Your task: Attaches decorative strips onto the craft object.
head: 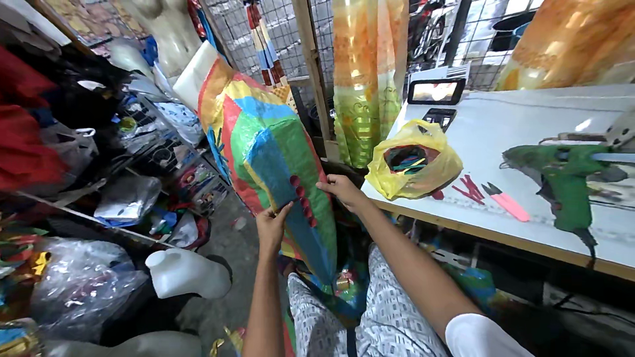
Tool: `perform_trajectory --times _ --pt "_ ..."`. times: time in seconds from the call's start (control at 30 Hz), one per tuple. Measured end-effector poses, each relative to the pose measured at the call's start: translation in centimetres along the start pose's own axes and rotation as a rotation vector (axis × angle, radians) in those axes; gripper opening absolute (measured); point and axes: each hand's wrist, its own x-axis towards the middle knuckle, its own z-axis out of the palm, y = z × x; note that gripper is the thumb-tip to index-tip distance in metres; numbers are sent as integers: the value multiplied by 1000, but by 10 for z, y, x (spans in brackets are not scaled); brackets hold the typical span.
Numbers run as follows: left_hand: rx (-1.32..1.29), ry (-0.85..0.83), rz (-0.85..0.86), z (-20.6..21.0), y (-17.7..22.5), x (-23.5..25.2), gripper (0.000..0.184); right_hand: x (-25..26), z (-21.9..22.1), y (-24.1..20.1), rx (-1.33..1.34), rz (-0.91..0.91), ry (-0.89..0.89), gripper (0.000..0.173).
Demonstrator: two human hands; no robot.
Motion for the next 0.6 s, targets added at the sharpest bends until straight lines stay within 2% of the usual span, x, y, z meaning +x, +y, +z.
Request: perform_trajectory --times 0.2,0.33,0.47,0.53,0.6 --pt "-80 10 51 1 -9 4 2 6 -2 5 14 17 10 22" --pt "-42 39 77 1 -15 3 6 -14 -2 -4 -119 16 151 30" --pt "48 -53 106 -6 -21 -6 13 -84 -30 -16 -238 -48 263 30" --pt "-4 -106 167 -12 -29 -12 14 -129 -53 -21 -283 -97 324 22" --pt "-74 -105 219 -15 -36 -15 24 -174 -78 -25 -369 -134 472 19"
